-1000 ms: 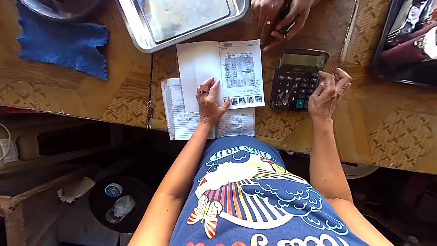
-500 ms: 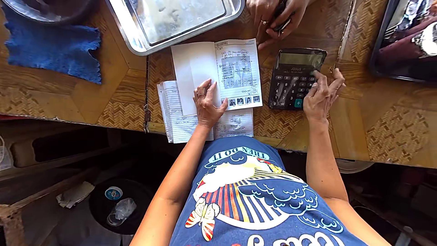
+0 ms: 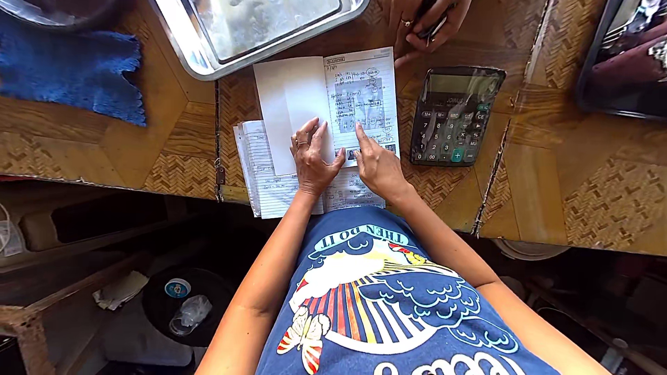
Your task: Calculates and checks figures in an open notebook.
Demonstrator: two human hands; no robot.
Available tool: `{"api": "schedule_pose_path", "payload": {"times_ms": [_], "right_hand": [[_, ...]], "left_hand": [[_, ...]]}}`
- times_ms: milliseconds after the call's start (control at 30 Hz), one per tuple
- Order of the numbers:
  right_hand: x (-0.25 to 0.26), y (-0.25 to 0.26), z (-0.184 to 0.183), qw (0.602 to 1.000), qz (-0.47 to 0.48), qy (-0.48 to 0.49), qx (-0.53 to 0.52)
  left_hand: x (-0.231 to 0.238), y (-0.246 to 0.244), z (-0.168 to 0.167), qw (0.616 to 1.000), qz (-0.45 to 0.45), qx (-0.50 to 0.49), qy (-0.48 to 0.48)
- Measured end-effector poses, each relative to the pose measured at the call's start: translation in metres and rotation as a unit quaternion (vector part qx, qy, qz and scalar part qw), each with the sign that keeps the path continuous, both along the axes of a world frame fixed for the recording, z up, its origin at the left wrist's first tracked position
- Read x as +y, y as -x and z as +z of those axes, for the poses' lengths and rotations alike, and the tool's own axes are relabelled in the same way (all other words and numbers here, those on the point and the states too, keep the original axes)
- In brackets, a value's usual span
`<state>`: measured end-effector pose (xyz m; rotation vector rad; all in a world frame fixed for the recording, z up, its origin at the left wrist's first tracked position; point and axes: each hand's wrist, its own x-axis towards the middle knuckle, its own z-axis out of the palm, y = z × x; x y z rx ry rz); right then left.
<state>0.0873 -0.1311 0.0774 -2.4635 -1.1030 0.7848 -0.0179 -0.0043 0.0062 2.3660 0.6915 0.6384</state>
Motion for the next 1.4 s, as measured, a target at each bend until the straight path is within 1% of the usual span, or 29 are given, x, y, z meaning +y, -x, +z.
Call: {"api": "schedule_pose_path", "payload": {"times_ms": [67, 167, 367, 533, 667, 867, 1100, 1233, 1333, 1400], "right_hand": [[0.004, -0.005, -0.001, 0.999, 0.015, 0.026, 0.011], [0.003, -0.01, -0.001, 0.999, 0.02, 0.039, 0.023], [-0.018, -0.011, -0.004, 1.0, -0.004, 0.012, 0.012], [-0.033, -0.004, -0.003, 1.0, 0.019, 0.005, 0.008], [-0.026, -0.005, 0.007, 0.999, 0.017, 0.042, 0.026], [-0.016, -0.008, 0.009, 0.995, 0.015, 0.093, 0.02], [-0.022, 0.006, 0.008, 0.994, 0.047, 0.098, -0.01], [-0.023, 0.014, 0.013, 0.99, 0.064, 0.128, 0.016], [-0.015, 0.012, 0.019, 0.993, 0.042, 0.104, 0.021], [-0.006, 0.008, 0.023, 0.994, 0.015, 0.109, 0.019]], "left_hand": [[0.0, 0.0, 0.001, 1.0, 0.0, 0.002, -0.002], [0.0, 0.001, 0.0, 1.0, -0.002, -0.002, -0.006], [-0.001, 0.001, -0.002, 1.0, 0.002, -0.005, -0.005], [-0.001, 0.002, -0.001, 1.0, -0.001, 0.0, 0.001], [-0.001, 0.002, -0.001, 1.0, 0.004, 0.006, -0.001], [-0.002, 0.002, 0.0, 1.0, 0.004, 0.011, 0.005], [-0.002, 0.001, 0.0, 1.0, 0.005, 0.011, 0.006], [-0.002, 0.001, -0.001, 1.0, 0.004, 0.011, 0.002], [-0.001, 0.001, 0.0, 1.0, 0.004, 0.01, 0.004], [-0.001, 0.001, 0.0, 1.0, 0.003, 0.009, 0.006]]}}
